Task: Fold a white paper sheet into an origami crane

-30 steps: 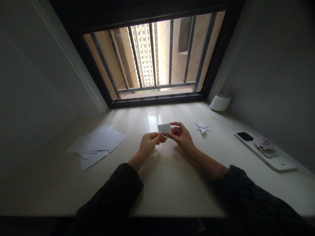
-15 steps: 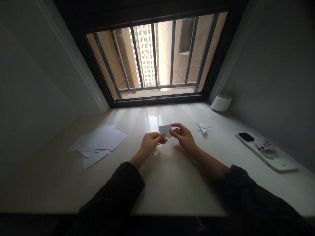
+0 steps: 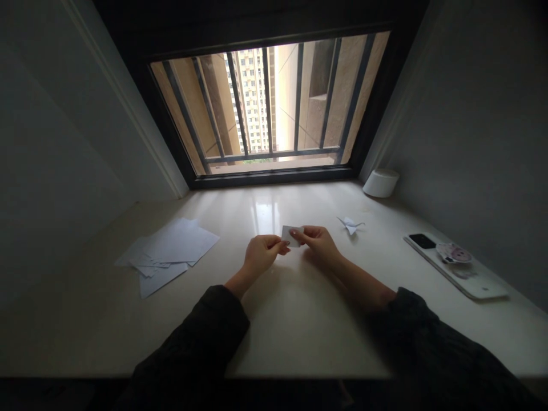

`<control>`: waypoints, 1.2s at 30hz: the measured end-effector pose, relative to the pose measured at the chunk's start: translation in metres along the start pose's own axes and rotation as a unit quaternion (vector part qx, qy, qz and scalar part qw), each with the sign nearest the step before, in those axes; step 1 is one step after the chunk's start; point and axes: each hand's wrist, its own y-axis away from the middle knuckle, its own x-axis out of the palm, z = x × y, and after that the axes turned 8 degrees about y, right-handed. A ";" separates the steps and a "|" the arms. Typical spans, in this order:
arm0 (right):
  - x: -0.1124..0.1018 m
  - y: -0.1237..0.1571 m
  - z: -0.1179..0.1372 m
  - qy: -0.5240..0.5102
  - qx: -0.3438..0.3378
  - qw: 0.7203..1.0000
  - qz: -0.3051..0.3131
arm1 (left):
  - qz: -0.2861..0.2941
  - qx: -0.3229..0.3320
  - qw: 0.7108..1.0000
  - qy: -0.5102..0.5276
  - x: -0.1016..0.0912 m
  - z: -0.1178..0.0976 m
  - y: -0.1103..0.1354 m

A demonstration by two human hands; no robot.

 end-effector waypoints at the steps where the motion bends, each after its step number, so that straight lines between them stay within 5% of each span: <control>1: -0.001 0.000 0.000 0.001 -0.003 1.000 0.006 | 0.000 0.003 1.000 -0.011 -0.001 0.001 0.000; 5: -0.002 -0.002 0.000 0.026 -0.023 0.999 0.009 | -0.016 0.044 0.994 -0.095 -0.003 -0.001 0.000; 13: -0.002 -0.003 -0.002 0.214 -0.108 0.961 -0.134 | -0.107 0.125 0.944 -0.286 -0.007 -0.014 0.005; 19: 0.007 0.002 0.005 0.062 -0.043 0.997 -0.028 | -0.131 0.144 0.920 -0.339 -0.010 -0.014 0.006; 24: 0.010 0.000 0.004 -0.024 -0.040 0.999 -0.011 | -0.110 0.165 0.910 -0.364 -0.011 -0.014 0.006; 29: 0.006 -0.002 0.001 -0.019 -0.044 0.997 -0.056 | -0.110 0.141 0.939 -0.295 -0.013 -0.014 0.005; 36: 0.002 0.000 0.001 0.047 -0.085 0.993 -0.060 | -0.068 0.113 0.991 -0.010 -0.006 -0.010 0.000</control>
